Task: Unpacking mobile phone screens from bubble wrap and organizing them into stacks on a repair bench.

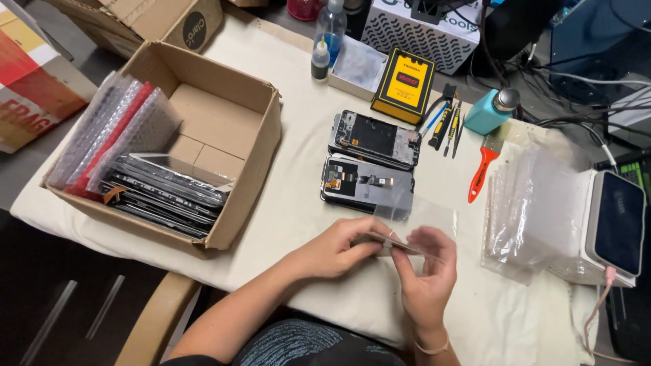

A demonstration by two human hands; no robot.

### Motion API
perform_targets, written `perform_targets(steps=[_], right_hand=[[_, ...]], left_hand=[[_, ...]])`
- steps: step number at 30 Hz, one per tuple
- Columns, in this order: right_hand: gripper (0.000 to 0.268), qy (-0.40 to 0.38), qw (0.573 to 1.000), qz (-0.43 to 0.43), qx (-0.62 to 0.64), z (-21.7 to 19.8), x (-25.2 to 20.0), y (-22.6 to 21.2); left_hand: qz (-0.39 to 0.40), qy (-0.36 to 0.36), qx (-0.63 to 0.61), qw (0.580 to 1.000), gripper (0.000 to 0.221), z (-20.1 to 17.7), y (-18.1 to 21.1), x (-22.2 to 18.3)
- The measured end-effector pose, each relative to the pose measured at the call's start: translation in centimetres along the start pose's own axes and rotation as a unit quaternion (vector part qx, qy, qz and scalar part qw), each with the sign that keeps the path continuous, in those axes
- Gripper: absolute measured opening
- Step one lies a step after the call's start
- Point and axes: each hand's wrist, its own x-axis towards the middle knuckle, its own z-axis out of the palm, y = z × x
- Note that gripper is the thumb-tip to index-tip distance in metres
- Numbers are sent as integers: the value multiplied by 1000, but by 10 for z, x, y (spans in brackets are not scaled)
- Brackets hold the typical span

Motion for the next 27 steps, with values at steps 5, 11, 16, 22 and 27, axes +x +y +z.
perform_targets(steps=[5, 11, 16, 22, 27], right_hand=[[12, -92, 995, -32, -28, -10, 5, 6], [10, -132, 990, 39, -39, -6, 8, 26], [14, -129, 989, 68, 20, -4, 4, 34], [20, -51, 997, -22, 61, -17, -1, 22], [11, -29, 995, -66, 62, -5, -4, 37]], left_hand=[[52, 91, 38, 994, 21, -5, 6, -6], [-1, 115, 53, 992, 9, -12, -31, -12], [-16, 115, 32, 993, 11, -14, -51, -19], [36, 129, 31, 991, 14, -8, -26, -15], [87, 133, 26, 987, 21, 0, -3, -10]])
